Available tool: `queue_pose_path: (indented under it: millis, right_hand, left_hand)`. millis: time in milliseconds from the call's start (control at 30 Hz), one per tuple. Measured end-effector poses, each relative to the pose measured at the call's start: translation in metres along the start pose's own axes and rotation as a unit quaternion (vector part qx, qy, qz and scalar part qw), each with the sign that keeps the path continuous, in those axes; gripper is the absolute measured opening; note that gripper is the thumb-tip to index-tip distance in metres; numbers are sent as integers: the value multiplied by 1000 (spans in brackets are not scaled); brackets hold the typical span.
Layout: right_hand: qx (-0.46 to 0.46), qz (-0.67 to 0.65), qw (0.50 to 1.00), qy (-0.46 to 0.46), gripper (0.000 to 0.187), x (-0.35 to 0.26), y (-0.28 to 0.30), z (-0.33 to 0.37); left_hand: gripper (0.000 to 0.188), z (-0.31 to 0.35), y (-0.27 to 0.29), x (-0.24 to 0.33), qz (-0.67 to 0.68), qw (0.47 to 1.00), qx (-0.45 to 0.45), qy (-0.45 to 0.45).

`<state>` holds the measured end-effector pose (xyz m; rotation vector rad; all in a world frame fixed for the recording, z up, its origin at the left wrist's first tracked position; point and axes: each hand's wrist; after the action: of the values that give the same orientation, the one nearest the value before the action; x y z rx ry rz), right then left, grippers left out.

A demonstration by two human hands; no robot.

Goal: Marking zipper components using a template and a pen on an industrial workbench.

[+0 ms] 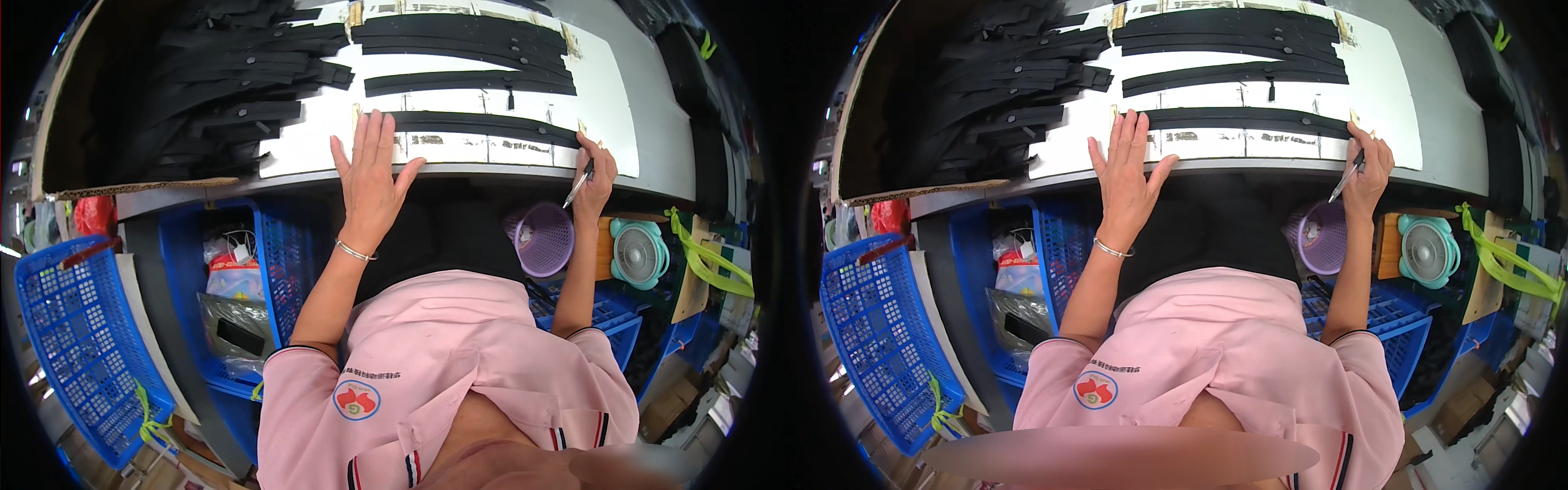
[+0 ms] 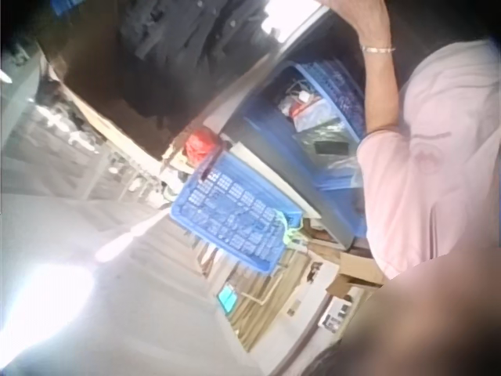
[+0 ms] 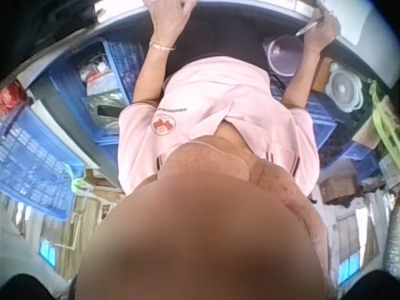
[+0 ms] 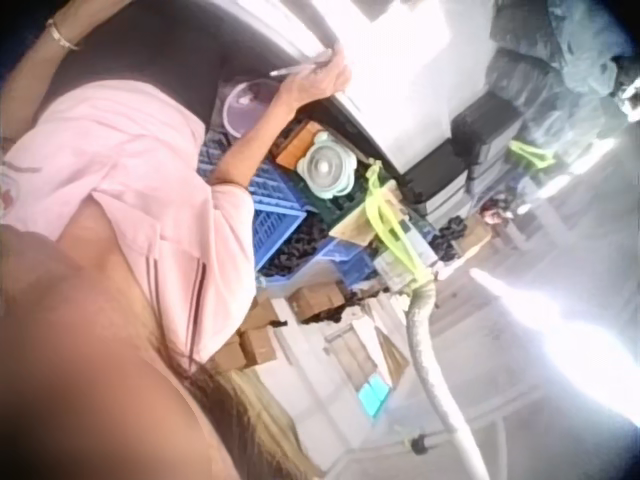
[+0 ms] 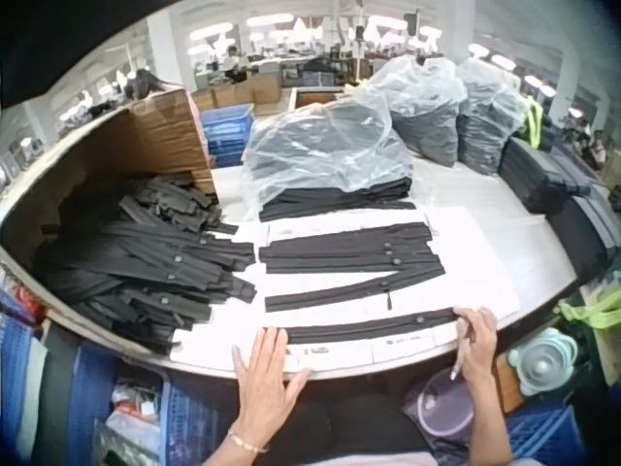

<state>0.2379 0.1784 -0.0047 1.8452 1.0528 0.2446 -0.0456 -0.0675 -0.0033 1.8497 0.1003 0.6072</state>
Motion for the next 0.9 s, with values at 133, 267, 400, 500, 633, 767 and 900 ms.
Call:
queue_pose_path:
  millis: [133, 267, 400, 500, 633, 767, 900]
  right_hand:
    - [5, -146, 986, -86, 23, -67, 1, -30]
    - [-114, -398, 905, -102, 18, -128, -17, -52]
    - [-175, -505, 840, -95, 18, -187, -43, -69]
    - [-219, -504, 828, -112, 19, -199, -70, -73]
    - [-227, -434, 869, -67, 22, -203, -81, -72]
    - [-215, -413, 884, -36, 24, -204, -87, -70]
    - [-228, -384, 894, -28, 26, -203, -88, -70]
  left_hand:
    - [75, 1, -4, 0, -7, 1000, 15, 0]
    - [75, 1, -4, 0, -8, 1000, 23, 4]
    - [76, 0, -5, 3, 8, 1000, 22, 7]
    - [75, 0, -5, 4, 19, 999, 24, 9]
    - [75, 0, -3, 3, 23, 999, 30, 9]
    - [75, 1, -5, 1, 25, 999, 35, 11]
    - [74, 2, -6, 0, 25, 999, 41, 7]
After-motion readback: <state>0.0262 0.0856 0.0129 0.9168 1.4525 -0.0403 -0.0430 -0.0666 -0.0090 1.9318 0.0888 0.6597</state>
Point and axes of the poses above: each hand's wrist, its own z-axis away from the middle knuckle, its own y-axis out of the back of the hand, x = y × z, and after that the axes turned 9 degrees about -x, right-handed
